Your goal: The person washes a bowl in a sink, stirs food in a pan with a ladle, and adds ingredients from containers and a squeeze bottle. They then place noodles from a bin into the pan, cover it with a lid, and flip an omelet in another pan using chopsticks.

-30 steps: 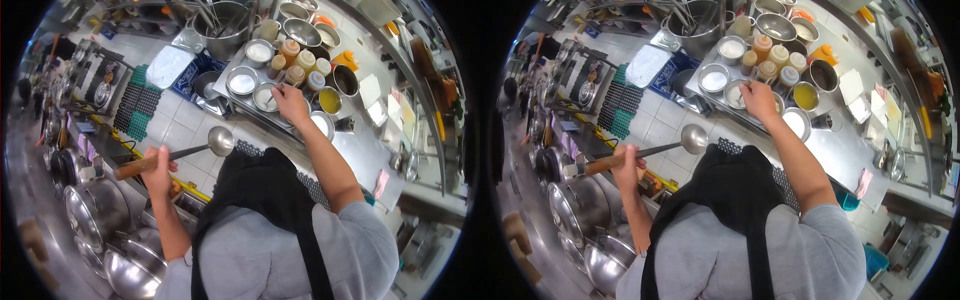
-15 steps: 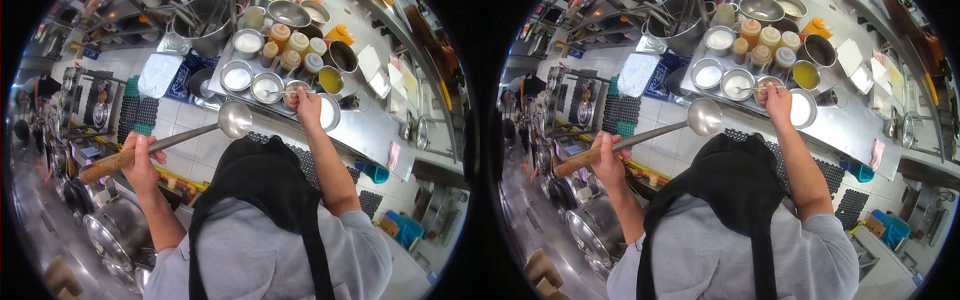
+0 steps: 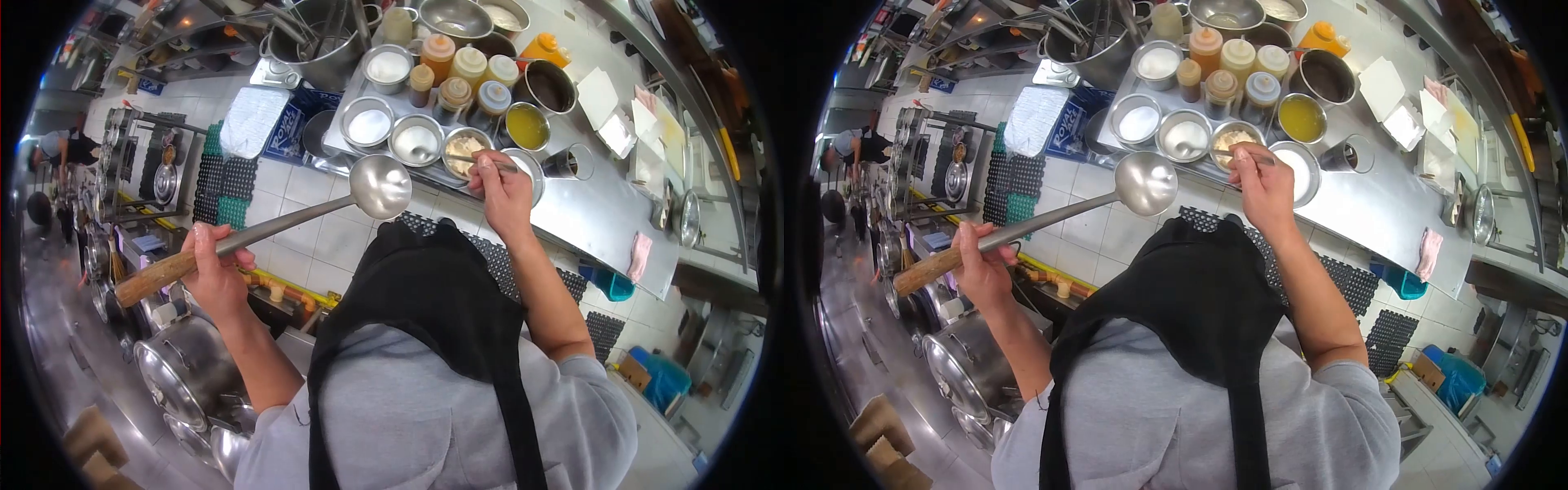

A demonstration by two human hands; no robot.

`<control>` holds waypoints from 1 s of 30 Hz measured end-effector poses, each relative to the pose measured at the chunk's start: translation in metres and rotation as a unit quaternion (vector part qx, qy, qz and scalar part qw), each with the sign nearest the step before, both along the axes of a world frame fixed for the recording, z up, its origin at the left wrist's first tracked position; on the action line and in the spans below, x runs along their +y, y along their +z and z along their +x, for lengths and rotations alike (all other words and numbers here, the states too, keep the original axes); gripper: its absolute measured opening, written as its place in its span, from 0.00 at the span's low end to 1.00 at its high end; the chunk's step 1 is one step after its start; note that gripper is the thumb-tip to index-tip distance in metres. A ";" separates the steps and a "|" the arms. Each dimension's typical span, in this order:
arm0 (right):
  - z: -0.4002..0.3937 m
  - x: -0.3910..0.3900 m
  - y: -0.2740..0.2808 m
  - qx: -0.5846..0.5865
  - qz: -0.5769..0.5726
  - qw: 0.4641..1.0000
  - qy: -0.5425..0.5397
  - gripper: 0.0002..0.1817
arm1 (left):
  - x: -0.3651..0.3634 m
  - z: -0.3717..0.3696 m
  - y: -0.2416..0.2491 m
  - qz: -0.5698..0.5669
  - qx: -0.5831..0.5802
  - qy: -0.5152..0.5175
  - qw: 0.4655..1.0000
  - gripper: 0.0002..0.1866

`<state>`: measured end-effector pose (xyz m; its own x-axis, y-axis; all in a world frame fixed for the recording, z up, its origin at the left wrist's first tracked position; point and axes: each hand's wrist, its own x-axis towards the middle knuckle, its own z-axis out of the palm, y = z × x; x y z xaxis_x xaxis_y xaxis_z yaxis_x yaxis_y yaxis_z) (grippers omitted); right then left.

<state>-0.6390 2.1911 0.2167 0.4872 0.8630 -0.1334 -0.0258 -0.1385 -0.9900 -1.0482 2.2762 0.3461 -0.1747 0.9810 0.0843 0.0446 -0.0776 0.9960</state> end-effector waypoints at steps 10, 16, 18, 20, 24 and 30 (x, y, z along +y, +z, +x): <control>0.045 -0.011 -0.027 -0.328 0.028 0.944 0.025 0.12 | -0.024 0.026 0.007 0.018 -0.010 0.027 0.999 0.21; 0.050 -0.003 -0.051 -0.209 -0.048 0.976 -0.045 0.15 | -0.036 0.039 0.016 0.032 0.000 0.044 0.999 0.21; 0.060 -0.004 -0.056 -0.112 -0.086 0.986 -0.087 0.16 | -0.040 0.040 0.017 0.032 0.003 0.055 0.998 0.22; 0.075 -0.007 -0.056 0.016 -0.056 0.986 -0.157 0.18 | -0.042 0.040 0.017 0.030 -0.006 0.051 0.998 0.22; 0.093 -0.017 -0.062 0.121 -0.038 0.977 -0.173 0.17 | -0.043 0.044 0.018 0.029 -0.008 0.049 0.998 0.22; 0.092 -0.030 -0.040 0.171 -0.025 0.973 -0.154 0.16 | -0.037 0.057 0.019 0.036 -0.014 0.058 0.998 0.22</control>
<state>-0.5475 2.1615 0.1765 0.6416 0.6711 -0.3714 -0.4001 -0.1203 -0.9086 -0.9915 2.2391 0.3646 -0.2907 0.9453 0.1479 0.0298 -0.1456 0.9889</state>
